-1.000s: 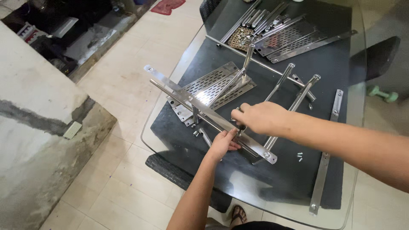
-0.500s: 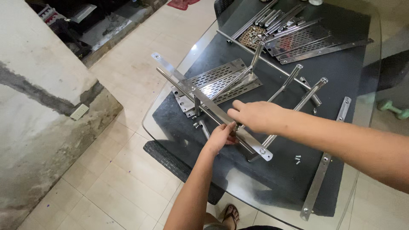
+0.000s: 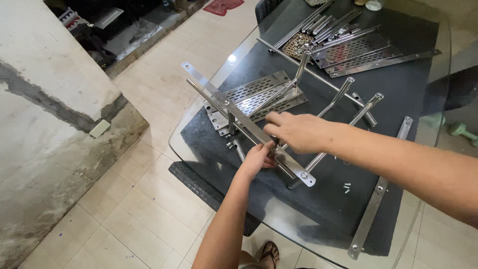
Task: The person assembles a stainless steel rack frame on a glass table, fitting long tubes and side rails together, aligning perforated metal panels and flat rails against the frame, and driving screws by hand and with a screwdriver to fasten the joints.
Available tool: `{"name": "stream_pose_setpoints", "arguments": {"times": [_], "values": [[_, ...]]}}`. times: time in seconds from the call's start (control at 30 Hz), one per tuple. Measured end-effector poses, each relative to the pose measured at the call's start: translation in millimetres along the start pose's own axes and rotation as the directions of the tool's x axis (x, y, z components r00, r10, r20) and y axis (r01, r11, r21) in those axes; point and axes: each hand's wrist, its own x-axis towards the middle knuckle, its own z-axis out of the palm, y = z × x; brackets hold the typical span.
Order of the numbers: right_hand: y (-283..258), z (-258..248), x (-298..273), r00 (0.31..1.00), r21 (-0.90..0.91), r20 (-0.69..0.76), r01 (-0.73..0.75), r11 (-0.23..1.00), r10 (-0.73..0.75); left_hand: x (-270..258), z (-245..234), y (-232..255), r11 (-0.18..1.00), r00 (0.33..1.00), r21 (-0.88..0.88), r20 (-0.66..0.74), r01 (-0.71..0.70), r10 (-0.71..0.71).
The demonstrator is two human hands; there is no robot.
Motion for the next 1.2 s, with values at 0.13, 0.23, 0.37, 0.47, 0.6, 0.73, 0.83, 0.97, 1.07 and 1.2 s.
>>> {"name": "stream_pose_setpoints", "arguments": {"times": [0.13,0.23,0.37,0.47,0.6,0.73,0.83,0.97,1.07,1.2], "values": [[0.0,2.3,3.7,0.99,-0.082,0.107,-0.086,0.993,0.094,0.8,1.3,0.5,1.0,1.0,0.0,-0.021,0.017,-0.017],[2.0,5.0,4.8,0.998,-0.084,0.023,-0.064,0.994,0.066,-2.3,1.3,2.3,0.999,0.999,0.036,-0.036,0.013,-0.011],[7.8,8.1,3.2,0.998,-0.143,0.032,0.057,0.988,-0.053,-4.0,2.7,4.1,0.998,0.999,0.065,-0.044,0.015,-0.012],[9.7,8.7,4.3,0.991,-0.176,0.13,0.003,0.984,0.02,-2.6,2.4,1.9,0.999,0.999,0.045,-0.037,0.011,-0.01],[9.0,8.3,8.1,0.989,-0.135,0.117,-0.074,0.988,0.09,0.5,1.3,-4.8,1.0,1.0,-0.016,-0.026,-0.011,0.011],[10.2,9.6,9.0,0.992,-0.171,0.112,-0.034,0.985,0.054,3.1,6.8,-9.5,1.0,0.997,0.011,-0.076,-0.026,0.027],[16.5,9.1,9.2,0.995,-0.224,0.091,0.066,0.972,-0.046,0.2,10.5,-12.3,0.996,0.99,-0.017,-0.111,-0.088,0.085],[23.9,5.6,5.6,0.99,-0.26,0.086,0.132,0.957,-0.113,-5.5,24.3,-15.5,0.97,0.968,-0.129,-0.174,-0.205,0.181],[22.3,1.1,5.0,0.982,-0.218,0.182,-0.011,0.976,0.052,-6.8,39.7,-15.5,0.928,0.951,-0.256,-0.22,-0.27,0.216],[12.5,-10.8,7.5,0.976,-0.26,0.187,-0.056,0.964,0.108,-13.8,51.3,-12.9,0.885,0.948,-0.369,-0.249,-0.283,0.199]]}}
